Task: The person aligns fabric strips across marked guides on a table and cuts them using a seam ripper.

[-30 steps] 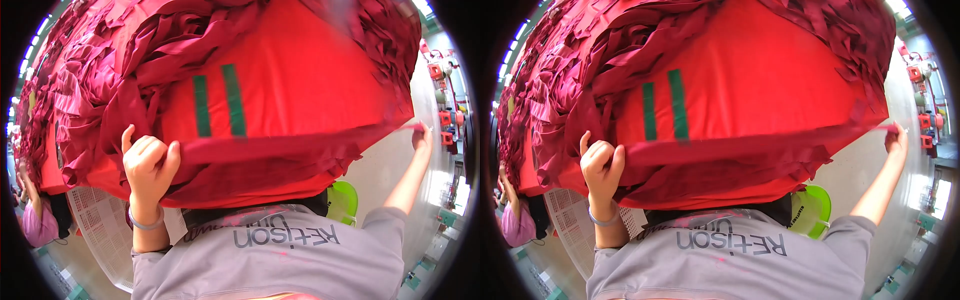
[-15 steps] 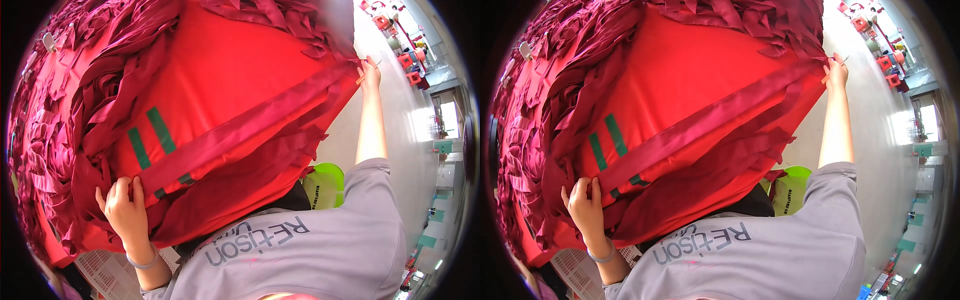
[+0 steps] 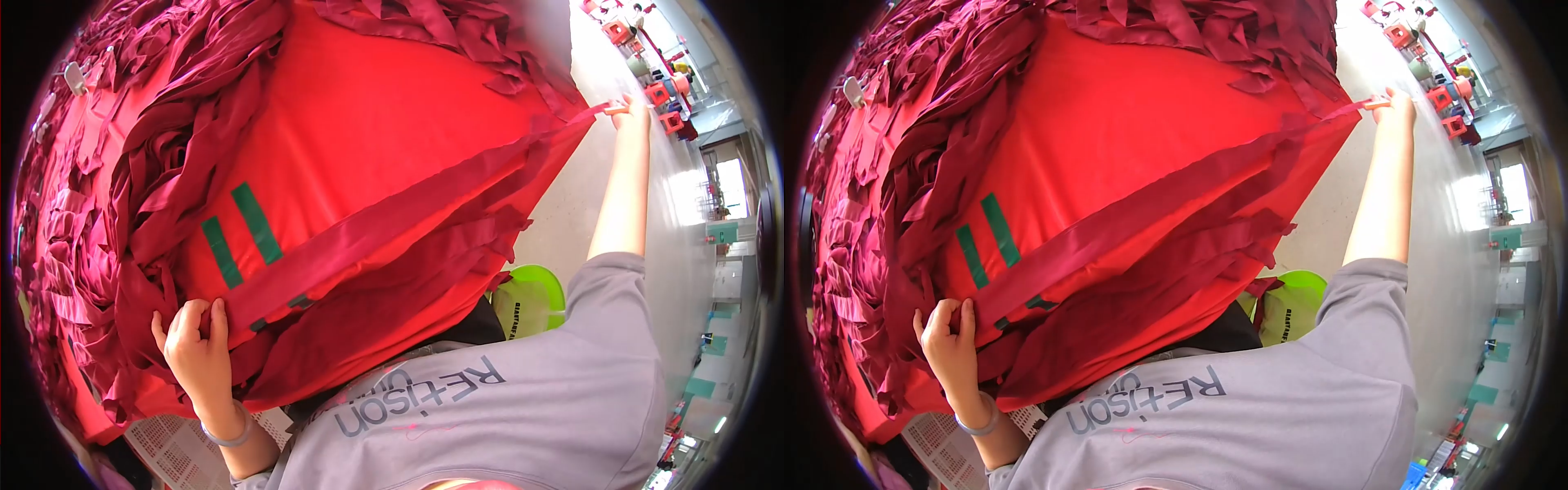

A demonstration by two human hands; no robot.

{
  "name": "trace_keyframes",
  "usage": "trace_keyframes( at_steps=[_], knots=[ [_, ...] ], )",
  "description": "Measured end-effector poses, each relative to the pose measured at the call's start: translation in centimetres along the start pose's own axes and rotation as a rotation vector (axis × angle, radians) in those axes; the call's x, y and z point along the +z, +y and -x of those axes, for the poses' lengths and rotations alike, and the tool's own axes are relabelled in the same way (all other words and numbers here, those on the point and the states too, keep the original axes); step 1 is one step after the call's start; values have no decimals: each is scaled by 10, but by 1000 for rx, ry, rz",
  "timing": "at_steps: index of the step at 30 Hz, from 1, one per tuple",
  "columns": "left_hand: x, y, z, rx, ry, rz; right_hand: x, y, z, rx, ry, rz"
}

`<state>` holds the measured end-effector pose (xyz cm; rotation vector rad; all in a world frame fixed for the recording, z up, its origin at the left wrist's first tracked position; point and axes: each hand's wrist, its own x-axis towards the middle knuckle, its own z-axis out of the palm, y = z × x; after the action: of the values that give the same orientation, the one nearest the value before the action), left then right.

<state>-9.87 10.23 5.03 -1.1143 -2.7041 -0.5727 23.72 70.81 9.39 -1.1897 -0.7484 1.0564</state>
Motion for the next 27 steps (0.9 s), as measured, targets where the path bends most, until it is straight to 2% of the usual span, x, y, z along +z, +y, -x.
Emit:
trace_keyframes(
  at_steps=[3, 4, 5, 8, 10, 11, 12, 13, 14, 15, 16, 17, 18, 19, 20, 21, 22, 24, 27],
  knots=[
    [6, 1, -1, -5, 16, -58, 11, 18, -11, 99, -112, -37],
    [7, 0, -1, -9, 19, -87, 11, 23, -14, 72, -249, -58],
    [7, 0, 0, -11, 23, -87, 9, 24, -17, 70, -252, -60],
    [10, 1, 4, -42, 2, -130, 15, 13, 33, -119, -402, -42],
    [15, 14, 8, 9, 226, -209, 15, 11, 44, -110, -540, 312],
    [10, 21, 13, 23, 179, -196, 13, 11, 52, -191, -576, 608],
    [10, 28, 14, 137, 241, -148, 21, 13, 85, -239, -646, 759],
    [14, 28, 20, 240, 219, -23, 31, 16, 129, -338, -602, 958],
    [10, 38, 19, 328, 132, 84, 33, 33, 158, -589, -650, 974],
    [13, 45, 20, 319, 80, 126, 34, 28, 210, -573, -757, 1038],
    [17, 48, 20, 270, 25, 173, 31, 38, 243, -797, -811, 1021],
    [22, 48, 21, 248, -13, 140, 27, 50, 272, -953, -923, 850],
    [24, 47, 20, 239, -15, 130, 27, 47, 304, -987, -1033, 820],
    [25, 45, 21, 244, -16, 104, 27, 45, 335, -868, -1137, 785],
    [25, 42, 21, 243, -19, 76, 23, 50, 356, -918, -1262, 722],
    [24, 41, 21, 235, -32, 71, 21, 46, 381, -865, -1402, 715],
    [22, 42, 21, 220, -47, 106, 17, 53, 398, -931, -1501, 669],
    [18, 43, 21, 186, -79, 134, 9, 52, 434, -799, -1620, 705],
    [16, 37, 23, 184, -80, 124, 5, 65, 464, -902, -1572, 711]
  ],
)
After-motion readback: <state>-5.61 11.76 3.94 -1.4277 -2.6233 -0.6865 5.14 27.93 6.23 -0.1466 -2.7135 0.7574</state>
